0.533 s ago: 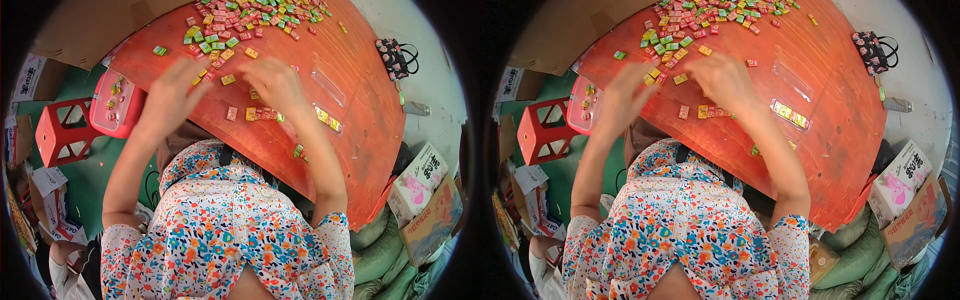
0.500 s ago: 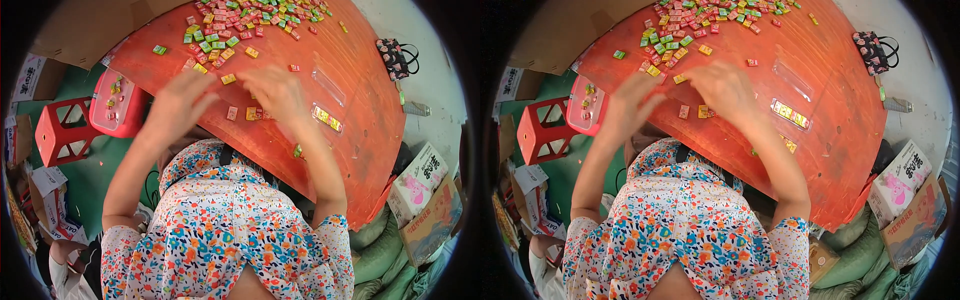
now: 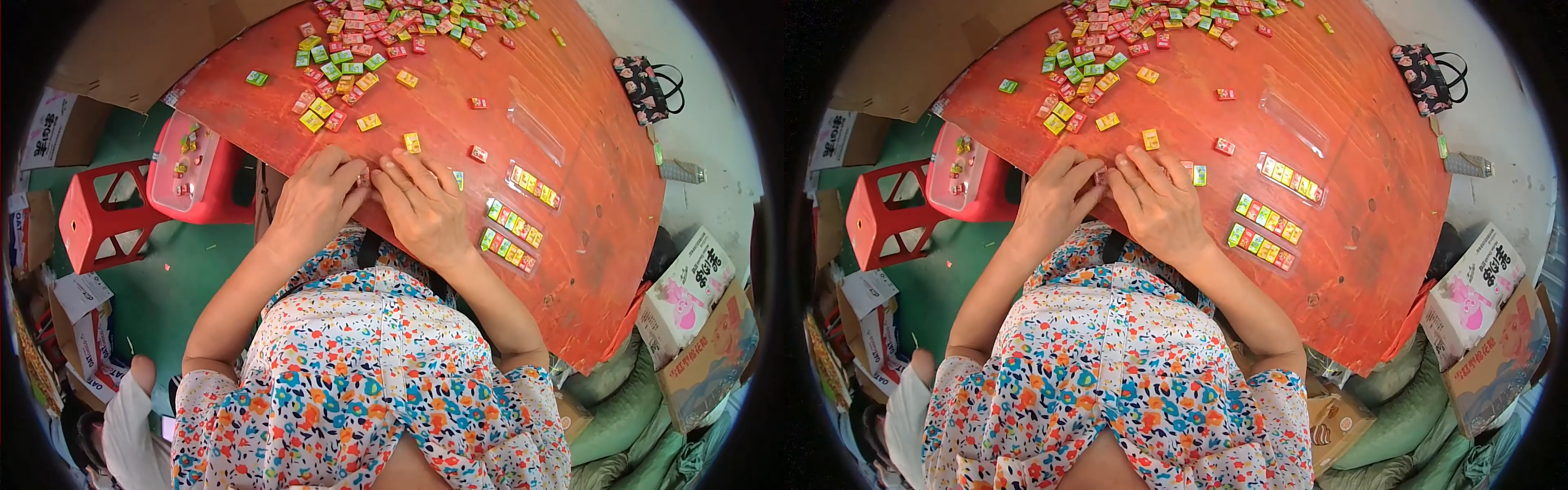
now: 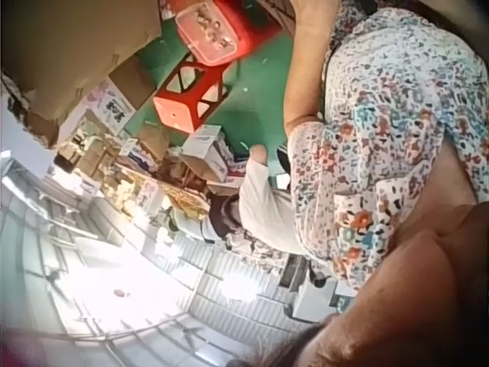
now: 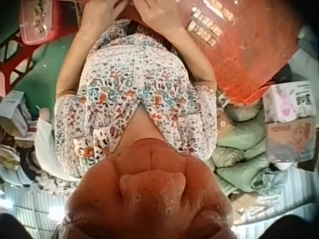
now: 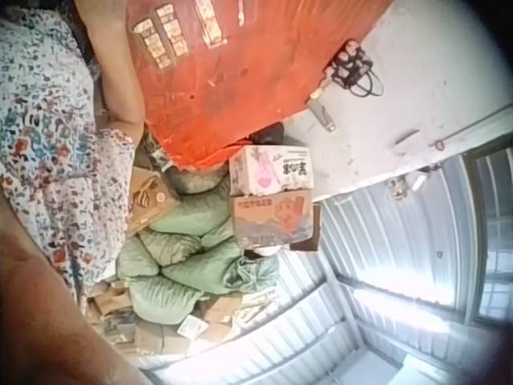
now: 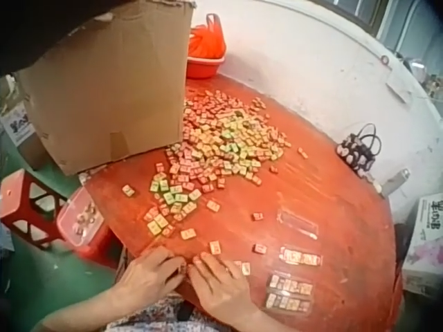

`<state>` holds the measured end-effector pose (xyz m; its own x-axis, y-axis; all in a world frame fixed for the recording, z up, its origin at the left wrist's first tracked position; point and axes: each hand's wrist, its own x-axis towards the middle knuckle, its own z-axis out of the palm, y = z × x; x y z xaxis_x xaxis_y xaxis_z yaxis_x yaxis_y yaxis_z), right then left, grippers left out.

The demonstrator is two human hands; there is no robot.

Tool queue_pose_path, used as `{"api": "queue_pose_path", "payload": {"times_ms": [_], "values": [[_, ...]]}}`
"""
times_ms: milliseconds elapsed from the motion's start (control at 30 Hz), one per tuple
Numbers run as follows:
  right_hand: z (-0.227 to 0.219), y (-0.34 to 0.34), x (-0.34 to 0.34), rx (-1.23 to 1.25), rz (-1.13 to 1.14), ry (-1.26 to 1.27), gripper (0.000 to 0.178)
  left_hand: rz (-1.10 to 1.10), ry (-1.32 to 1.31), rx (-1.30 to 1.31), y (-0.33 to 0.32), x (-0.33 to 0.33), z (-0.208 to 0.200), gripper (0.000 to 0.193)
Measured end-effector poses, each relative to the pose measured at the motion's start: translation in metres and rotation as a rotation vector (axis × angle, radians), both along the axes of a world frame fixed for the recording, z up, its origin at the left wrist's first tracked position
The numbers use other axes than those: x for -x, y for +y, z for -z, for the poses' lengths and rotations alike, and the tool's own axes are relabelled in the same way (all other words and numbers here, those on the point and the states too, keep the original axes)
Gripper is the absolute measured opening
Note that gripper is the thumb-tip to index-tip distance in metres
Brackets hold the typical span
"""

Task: Packaging small colorful rectangular items into clear plastic tray containers.

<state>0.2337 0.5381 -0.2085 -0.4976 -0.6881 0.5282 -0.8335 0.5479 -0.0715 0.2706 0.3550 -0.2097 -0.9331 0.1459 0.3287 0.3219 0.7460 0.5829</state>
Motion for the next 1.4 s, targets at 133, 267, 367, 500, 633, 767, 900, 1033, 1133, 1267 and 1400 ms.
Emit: {"api": "queue_pose_path", "payload": {"times_ms": [133,267,367,500,633,767,900,1033,1133,1267,1400], "values": [[-0.021,0.027,0.001,0.099,0.067,-0.123,0.03,0.022,-0.088,-0.041,0.0,-0.004,-0.005,0.028],[-0.03,0.072,0.02,0.08,0.208,-0.468,0.037,0.051,-0.168,-0.087,0.01,-0.003,-0.017,0.037],[-0.031,0.076,0.032,-0.031,0.176,-0.56,0.041,0.047,-0.147,0.012,0.017,0.002,-0.011,0.045],[-0.025,0.069,0.034,-0.043,0.083,-0.656,0.042,0.09,-0.127,0.051,0.023,0.012,-0.007,0.044],[-0.022,0.065,0.03,-0.019,0.082,-0.639,0.04,0.166,-0.196,0.075,0.022,0.019,-0.013,0.037],[-0.011,0.068,0.03,0.017,0.063,-0.525,0.035,0.158,-0.202,-0.006,0.029,0.023,-0.013,0.025],[-0.026,0.095,0.037,0.101,0.129,-0.476,0.029,0.227,-0.092,-0.052,0.055,0.05,-0.021,0.022],[-0.04,0.136,0.068,0.103,0.288,-0.417,0.029,0.334,0.063,0.046,0.096,0.114,-0.03,0.02],[-0.041,0.17,0.095,0.069,0.43,-0.333,0.031,0.406,0.142,0.071,0.136,0.165,-0.024,0.023],[-0.031,0.196,0.118,0.017,0.543,-0.439,0.032,0.458,0.145,0.157,0.165,0.195,-0.011,0.029],[-0.015,0.206,0.124,0.061,0.518,-0.501,0.034,0.463,0.017,0.151,0.166,0.202,0.003,0.025]]}}
